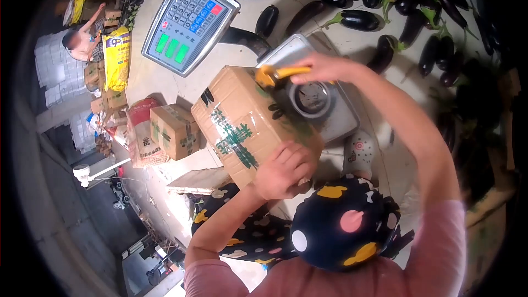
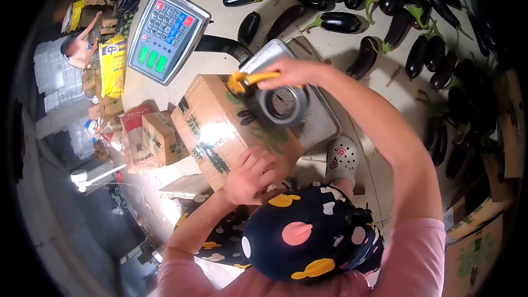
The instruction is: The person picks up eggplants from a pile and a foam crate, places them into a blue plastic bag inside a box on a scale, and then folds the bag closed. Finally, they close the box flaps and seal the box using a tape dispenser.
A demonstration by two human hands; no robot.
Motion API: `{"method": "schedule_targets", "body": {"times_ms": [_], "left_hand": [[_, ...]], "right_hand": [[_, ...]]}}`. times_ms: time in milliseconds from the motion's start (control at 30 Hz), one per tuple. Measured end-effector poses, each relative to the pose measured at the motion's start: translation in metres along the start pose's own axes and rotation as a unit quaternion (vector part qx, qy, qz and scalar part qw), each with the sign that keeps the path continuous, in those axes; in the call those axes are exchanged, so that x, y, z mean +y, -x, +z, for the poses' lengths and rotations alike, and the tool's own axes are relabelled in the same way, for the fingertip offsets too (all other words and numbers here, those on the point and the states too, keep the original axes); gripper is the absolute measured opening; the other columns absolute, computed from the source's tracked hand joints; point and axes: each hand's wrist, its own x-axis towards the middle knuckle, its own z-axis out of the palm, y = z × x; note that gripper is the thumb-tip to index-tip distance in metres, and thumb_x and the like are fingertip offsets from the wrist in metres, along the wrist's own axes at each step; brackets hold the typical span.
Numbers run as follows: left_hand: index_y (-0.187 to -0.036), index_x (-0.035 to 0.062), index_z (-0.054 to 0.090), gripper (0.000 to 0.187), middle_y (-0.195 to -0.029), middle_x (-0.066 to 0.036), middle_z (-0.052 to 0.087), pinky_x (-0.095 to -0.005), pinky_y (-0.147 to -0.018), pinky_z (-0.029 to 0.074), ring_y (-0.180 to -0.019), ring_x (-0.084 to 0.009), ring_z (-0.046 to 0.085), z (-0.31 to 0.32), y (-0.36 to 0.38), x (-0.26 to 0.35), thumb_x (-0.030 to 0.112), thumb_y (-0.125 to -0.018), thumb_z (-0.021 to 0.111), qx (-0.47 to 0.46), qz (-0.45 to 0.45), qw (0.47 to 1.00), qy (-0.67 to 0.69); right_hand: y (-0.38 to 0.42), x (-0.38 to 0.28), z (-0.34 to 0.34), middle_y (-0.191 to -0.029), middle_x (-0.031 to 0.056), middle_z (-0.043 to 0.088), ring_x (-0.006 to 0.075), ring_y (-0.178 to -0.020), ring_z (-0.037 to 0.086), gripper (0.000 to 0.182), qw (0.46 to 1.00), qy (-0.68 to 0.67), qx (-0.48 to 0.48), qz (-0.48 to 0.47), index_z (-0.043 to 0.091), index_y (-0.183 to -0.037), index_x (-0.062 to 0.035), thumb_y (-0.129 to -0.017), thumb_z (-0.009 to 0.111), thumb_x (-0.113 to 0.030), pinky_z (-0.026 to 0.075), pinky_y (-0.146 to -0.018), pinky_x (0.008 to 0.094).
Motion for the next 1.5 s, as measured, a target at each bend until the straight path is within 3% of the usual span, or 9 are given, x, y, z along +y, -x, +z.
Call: {"method": "schedule_targets", "body": {"times_ms": [233, 567, 800, 933, 1067, 1100, 1200, 1400, 1500], "left_hand": [[-0.092, 0.0110, 0.061, 0.043, -0.100, -0.007, 0.054, -0.0499, -0.101, 0.026, -0.102, -0.0267, 0.051, -0.001, 0.003, 0.006, 0.026, -0.053, 0.072, 0.029, -0.046, 0.998, -0.016], [-0.088, 0.0127, 0.059, 0.040, -0.096, -0.004, 0.051, -0.0609, -0.101, 0.016, -0.103, -0.0261, 0.049, 0.003, -0.011, 0.011, 0.022, -0.051, 0.072, 0.091, -0.089, 0.990, -0.057], [-0.086, 0.0137, 0.058, 0.037, -0.095, -0.005, 0.049, -0.0552, -0.102, 0.016, -0.103, -0.0270, 0.047, 0.008, -0.054, 0.005, 0.023, -0.054, 0.074, 0.169, -0.098, 0.975, -0.108], [-0.081, 0.0144, 0.058, 0.030, -0.092, -0.004, 0.049, -0.0548, -0.100, 0.022, -0.098, -0.0244, 0.047, 0.005, -0.105, -0.006, 0.023, -0.056, 0.072, 0.239, -0.130, 0.952, -0.139], [-0.077, 0.0151, 0.058, 0.027, -0.090, -0.001, 0.052, -0.0548, -0.100, 0.023, -0.100, -0.0228, 0.048, 0.005, -0.135, -0.019, 0.023, -0.055, 0.072, 0.251, -0.185, 0.940, -0.140], [-0.076, 0.0152, 0.058, 0.027, -0.089, -0.001, 0.053, -0.0540, -0.100, 0.024, -0.100, -0.0226, 0.048, 0.003, -0.139, -0.018, 0.023, -0.055, 0.073, 0.252, -0.189, 0.939, -0.138], [-0.075, 0.0146, 0.058, 0.026, -0.089, -0.001, 0.053, -0.0575, -0.102, 0.021, -0.100, -0.0238, 0.048, 0.004, -0.141, -0.022, 0.025, -0.056, 0.073, 0.252, -0.185, 0.943, -0.118], [-0.078, 0.0137, 0.060, 0.022, -0.091, -0.001, 0.056, -0.0548, -0.103, 0.021, -0.101, -0.0228, 0.050, 0.006, -0.126, -0.016, 0.025, -0.062, 0.071, 0.265, -0.178, 0.939, -0.130], [-0.085, 0.0126, 0.063, 0.020, -0.098, -0.002, 0.059, -0.0525, -0.102, 0.021, -0.101, -0.0219, 0.052, -0.018, -0.116, -0.035, 0.022, -0.068, 0.068, 0.319, -0.059, 0.944, 0.066]], "right_hand": [[0.130, 0.035, 0.067, -0.118, 0.0092, 0.060, 0.0115, -0.106, 0.053, 0.056, 0.999, -0.019, 0.011, 0.030, 0.050, -0.130, -0.0127, -0.082, 0.067, -0.036, 0.039, -0.093, 0.0271], [0.169, 0.016, 0.080, -0.119, 0.0066, 0.058, 0.0076, -0.102, 0.049, 0.057, 0.994, -0.066, 0.046, 0.071, 0.046, -0.132, -0.0067, -0.085, 0.065, -0.032, 0.039, -0.090, 0.0253], [0.207, 0.042, 0.081, -0.121, 0.0017, 0.054, 0.0079, -0.105, 0.047, 0.056, 0.975, -0.152, 0.132, 0.091, 0.043, -0.135, -0.0082, -0.087, 0.062, -0.032, 0.037, -0.091, 0.0229], [0.207, 0.025, 0.063, -0.116, 0.0008, 0.053, 0.0062, -0.104, 0.046, 0.057, 0.958, -0.164, 0.237, 0.003, 0.041, -0.135, -0.0051, -0.088, 0.061, -0.031, 0.036, -0.091, 0.0211], [0.210, 0.017, 0.051, -0.110, 0.0002, 0.054, 0.0061, -0.097, 0.048, 0.056, 0.947, -0.205, 0.246, -0.038, 0.041, -0.135, -0.0046, -0.088, 0.059, -0.029, 0.039, -0.085, 0.0209], [0.216, 0.016, 0.053, -0.109, 0.0001, 0.054, 0.0061, -0.096, 0.048, 0.056, 0.948, -0.193, 0.253, 0.004, 0.041, -0.135, -0.0055, -0.088, 0.060, -0.028, 0.039, -0.085, 0.0214], [0.230, 0.011, 0.073, -0.104, -0.0032, 0.054, 0.0048, -0.092, 0.047, 0.054, 0.940, -0.183, 0.277, 0.084, 0.044, -0.135, -0.0113, -0.087, 0.063, -0.026, 0.038, -0.079, 0.0188], [0.201, 0.043, 0.116, -0.089, -0.0061, 0.048, 0.0024, -0.075, 0.042, 0.057, 0.924, -0.240, 0.296, -0.035, 0.040, -0.137, -0.0092, -0.086, 0.064, -0.021, 0.033, -0.064, 0.0164], [0.208, 0.022, 0.119, -0.088, -0.0059, 0.050, 0.0014, -0.074, 0.044, 0.059, 0.917, -0.273, 0.292, 0.002, 0.038, -0.138, -0.0085, -0.086, 0.064, -0.020, 0.034, -0.063, 0.0161]]}}
